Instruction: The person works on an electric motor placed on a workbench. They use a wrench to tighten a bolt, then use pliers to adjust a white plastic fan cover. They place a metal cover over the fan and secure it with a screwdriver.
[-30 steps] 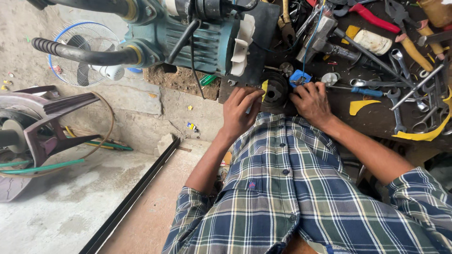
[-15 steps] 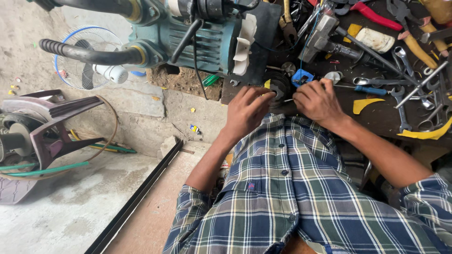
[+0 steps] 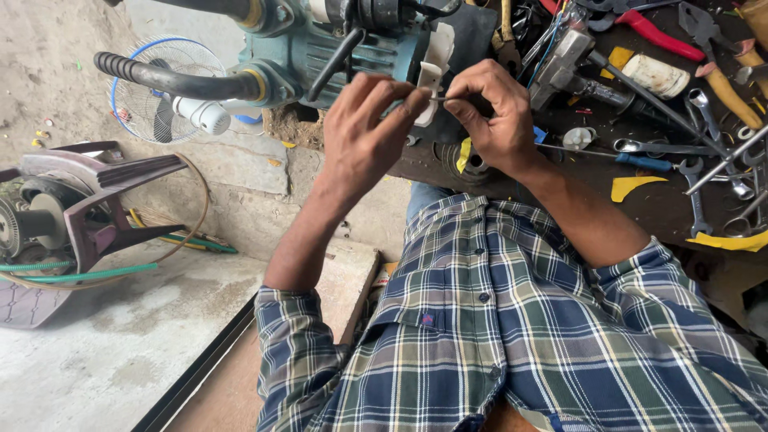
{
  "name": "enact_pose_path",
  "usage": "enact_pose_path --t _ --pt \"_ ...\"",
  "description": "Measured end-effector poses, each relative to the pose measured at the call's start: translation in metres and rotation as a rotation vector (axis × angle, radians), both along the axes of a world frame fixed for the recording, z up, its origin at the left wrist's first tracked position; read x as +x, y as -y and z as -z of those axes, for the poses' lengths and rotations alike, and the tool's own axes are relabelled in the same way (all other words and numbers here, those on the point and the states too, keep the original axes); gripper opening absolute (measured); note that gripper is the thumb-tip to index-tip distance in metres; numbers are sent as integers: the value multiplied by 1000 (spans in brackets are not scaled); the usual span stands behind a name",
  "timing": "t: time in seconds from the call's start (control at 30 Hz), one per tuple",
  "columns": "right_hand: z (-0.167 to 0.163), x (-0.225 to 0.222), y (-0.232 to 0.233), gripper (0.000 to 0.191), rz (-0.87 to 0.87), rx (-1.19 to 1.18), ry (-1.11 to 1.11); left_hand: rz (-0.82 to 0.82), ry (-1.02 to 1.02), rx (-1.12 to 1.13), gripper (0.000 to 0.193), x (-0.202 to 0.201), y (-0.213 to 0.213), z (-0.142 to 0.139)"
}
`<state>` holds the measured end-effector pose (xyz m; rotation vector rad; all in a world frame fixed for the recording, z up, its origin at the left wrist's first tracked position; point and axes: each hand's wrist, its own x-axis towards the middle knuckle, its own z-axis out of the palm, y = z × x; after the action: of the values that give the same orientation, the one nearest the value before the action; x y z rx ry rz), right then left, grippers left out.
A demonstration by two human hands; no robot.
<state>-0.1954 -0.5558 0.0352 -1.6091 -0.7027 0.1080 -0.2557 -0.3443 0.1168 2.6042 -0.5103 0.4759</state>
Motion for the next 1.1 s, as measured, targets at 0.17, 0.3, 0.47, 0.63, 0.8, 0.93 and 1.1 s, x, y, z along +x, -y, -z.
enact_pose_path --t 0.17,0.3,0.47,0.63,0.8,0.93,1.1 --pt "13 9 -7 16 4 -52 56 92 -19 101 34 19 -18 -2" --pt "27 4 -10 16 9 13 -76 110 -41 127 32 26 -21 3" --pt "38 -4 -15 14 30 139 -231 134 -30 103 26 28 -24 1" --pt "39 -2 -13 12 18 103 -204 145 -46 153 22 28 -23 -1" --pt "39 5 -7 18 84 -42 51 175 -55 330 20 32 -22 5" --pt "40 1 -7 19 92 -37 21 214 -79 359 19 38 -22 10" --pt "40 -5 -10 19 99 -84 65 223 -80 394 19 40 -19 15"
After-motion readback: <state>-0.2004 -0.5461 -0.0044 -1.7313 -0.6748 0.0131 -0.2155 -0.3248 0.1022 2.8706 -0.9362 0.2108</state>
